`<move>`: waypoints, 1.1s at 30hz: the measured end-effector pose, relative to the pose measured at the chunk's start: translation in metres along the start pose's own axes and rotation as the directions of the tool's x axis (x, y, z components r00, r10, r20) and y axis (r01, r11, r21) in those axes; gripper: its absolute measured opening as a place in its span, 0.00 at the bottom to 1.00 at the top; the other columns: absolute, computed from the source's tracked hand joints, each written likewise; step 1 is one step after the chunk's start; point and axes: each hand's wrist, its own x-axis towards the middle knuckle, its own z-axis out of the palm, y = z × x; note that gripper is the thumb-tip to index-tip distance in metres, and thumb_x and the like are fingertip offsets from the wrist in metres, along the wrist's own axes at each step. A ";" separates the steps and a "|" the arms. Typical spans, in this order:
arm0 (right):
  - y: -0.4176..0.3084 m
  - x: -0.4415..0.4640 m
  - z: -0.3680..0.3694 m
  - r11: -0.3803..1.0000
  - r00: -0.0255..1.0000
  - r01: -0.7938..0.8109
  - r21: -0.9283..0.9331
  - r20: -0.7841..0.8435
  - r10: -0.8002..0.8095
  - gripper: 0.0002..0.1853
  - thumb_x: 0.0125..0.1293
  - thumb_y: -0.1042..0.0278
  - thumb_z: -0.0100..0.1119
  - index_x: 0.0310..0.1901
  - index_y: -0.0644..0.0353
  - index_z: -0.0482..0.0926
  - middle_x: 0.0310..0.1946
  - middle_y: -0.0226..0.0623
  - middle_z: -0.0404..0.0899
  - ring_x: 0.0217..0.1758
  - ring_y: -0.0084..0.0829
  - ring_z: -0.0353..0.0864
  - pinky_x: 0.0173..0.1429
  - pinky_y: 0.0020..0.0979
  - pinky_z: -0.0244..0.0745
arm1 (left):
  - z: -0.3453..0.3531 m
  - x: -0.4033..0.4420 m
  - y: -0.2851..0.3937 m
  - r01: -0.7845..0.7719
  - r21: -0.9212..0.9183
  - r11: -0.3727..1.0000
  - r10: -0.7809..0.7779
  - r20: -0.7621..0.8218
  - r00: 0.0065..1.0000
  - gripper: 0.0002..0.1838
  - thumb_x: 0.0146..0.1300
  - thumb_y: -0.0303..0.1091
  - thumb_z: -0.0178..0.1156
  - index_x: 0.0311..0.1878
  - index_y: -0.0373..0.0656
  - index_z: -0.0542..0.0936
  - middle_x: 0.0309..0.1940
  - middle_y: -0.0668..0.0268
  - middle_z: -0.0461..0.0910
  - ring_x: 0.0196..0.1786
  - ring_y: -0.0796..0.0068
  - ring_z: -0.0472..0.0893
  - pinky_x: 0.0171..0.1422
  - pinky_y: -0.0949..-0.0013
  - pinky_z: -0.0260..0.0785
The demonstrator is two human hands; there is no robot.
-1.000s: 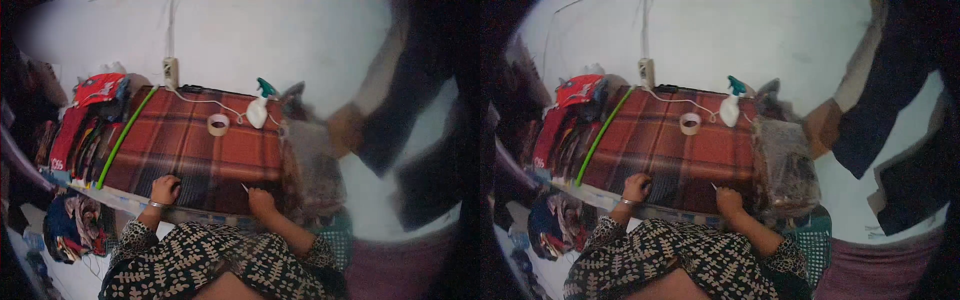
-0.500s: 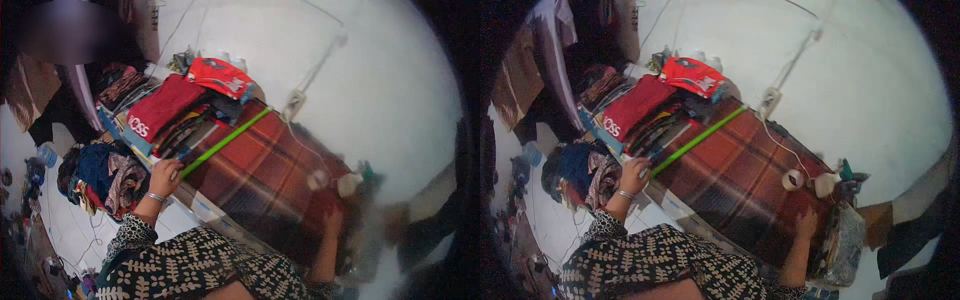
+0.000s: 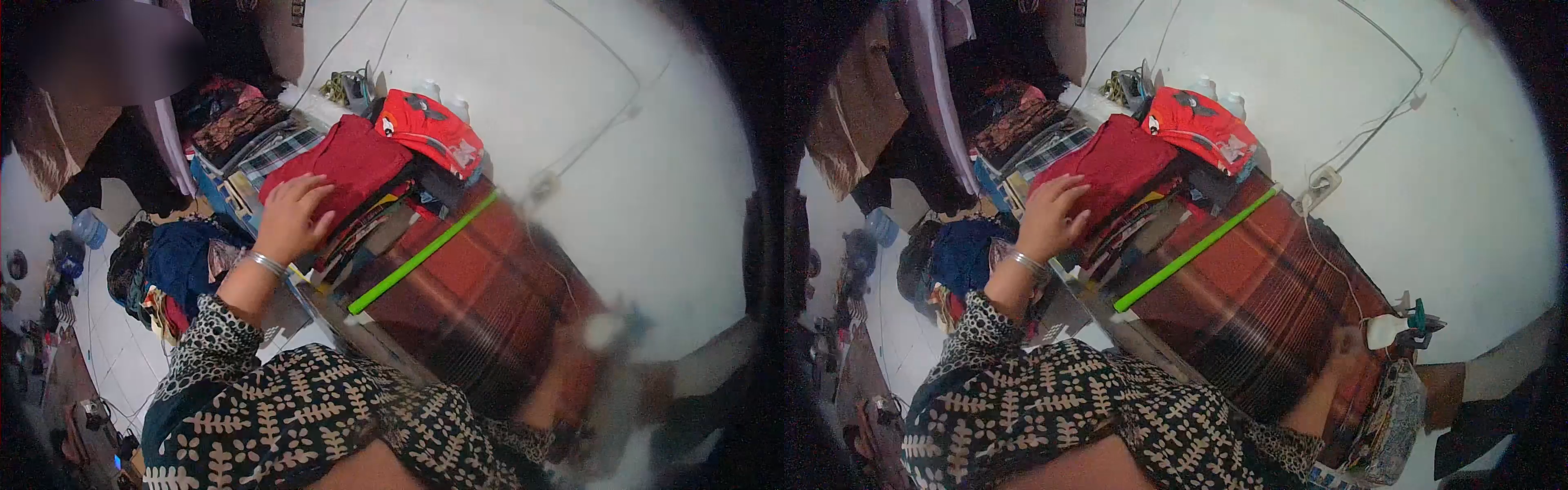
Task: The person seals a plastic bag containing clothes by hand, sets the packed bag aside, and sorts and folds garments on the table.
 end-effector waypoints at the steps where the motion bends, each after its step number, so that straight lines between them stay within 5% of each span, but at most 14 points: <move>1: 0.015 -0.006 0.000 1.000 1.000 -0.012 0.016 -0.025 0.012 0.31 0.64 0.56 0.60 0.67 0.56 0.65 0.68 0.52 0.61 0.70 0.50 0.62 0.70 0.48 0.63 | 0.007 0.004 0.004 0.024 0.059 0.998 -0.027 0.042 0.999 0.25 0.55 0.43 0.65 0.57 0.49 0.77 0.61 0.61 0.73 0.65 0.57 0.70 0.67 0.49 0.62; 3: 0.044 -0.016 -0.005 0.998 0.996 -0.040 0.056 -0.082 0.044 0.31 0.64 0.56 0.60 0.67 0.56 0.65 0.67 0.52 0.61 0.70 0.50 0.63 0.70 0.49 0.62 | 0.019 0.008 0.005 0.097 0.139 0.986 -0.125 0.205 0.971 0.36 0.56 0.53 0.63 0.68 0.52 0.68 0.70 0.61 0.63 0.73 0.58 0.59 0.73 0.40 0.51; 7: 0.096 -0.035 -0.009 0.989 0.971 -0.052 0.135 -0.223 0.081 0.31 0.64 0.56 0.60 0.66 0.57 0.65 0.67 0.52 0.62 0.70 0.50 0.63 0.70 0.49 0.62 | 0.041 0.000 0.008 0.105 0.260 0.960 -0.164 0.218 0.962 0.42 0.51 0.56 0.65 0.70 0.55 0.66 0.72 0.63 0.60 0.75 0.60 0.56 0.76 0.41 0.43; 19: 0.142 -0.067 0.029 0.934 0.824 0.288 0.212 -0.552 -0.129 0.30 0.64 0.56 0.60 0.65 0.59 0.67 0.65 0.52 0.66 0.69 0.50 0.64 0.71 0.50 0.60 | 0.052 -0.005 0.011 0.172 0.297 0.939 -0.237 0.202 0.950 0.45 0.45 0.48 0.70 0.70 0.59 0.64 0.72 0.68 0.60 0.76 0.62 0.56 0.77 0.42 0.42; 24: 0.118 -0.104 0.034 0.944 0.855 0.327 0.043 -0.440 -0.276 0.23 0.64 0.59 0.59 0.58 0.62 0.73 0.61 0.53 0.70 0.67 0.51 0.67 0.69 0.50 0.61 | 0.055 -0.006 0.011 0.169 0.324 0.931 -0.246 0.213 0.945 0.46 0.45 0.48 0.70 0.71 0.60 0.64 0.73 0.69 0.59 0.76 0.62 0.55 0.77 0.42 0.41; 26: 0.126 -0.098 0.063 0.811 0.928 0.363 0.458 -0.252 -0.274 0.19 0.65 0.60 0.58 0.53 0.63 0.77 0.59 0.53 0.71 0.65 0.50 0.68 0.68 0.48 0.61 | 0.057 -0.006 0.011 0.185 0.333 0.925 -0.269 0.227 0.936 0.45 0.46 0.50 0.70 0.71 0.60 0.64 0.73 0.69 0.59 0.76 0.62 0.54 0.77 0.41 0.41; 33: 0.042 -0.103 0.024 0.759 0.934 0.186 0.623 0.127 -0.333 0.19 0.66 0.58 0.59 0.51 0.63 0.79 0.52 0.47 0.77 0.59 0.42 0.75 0.64 0.39 0.67 | 0.047 0.003 0.015 0.174 0.358 0.917 -0.279 0.268 0.922 0.44 0.48 0.54 0.68 0.70 0.59 0.64 0.73 0.69 0.59 0.76 0.62 0.55 0.77 0.41 0.42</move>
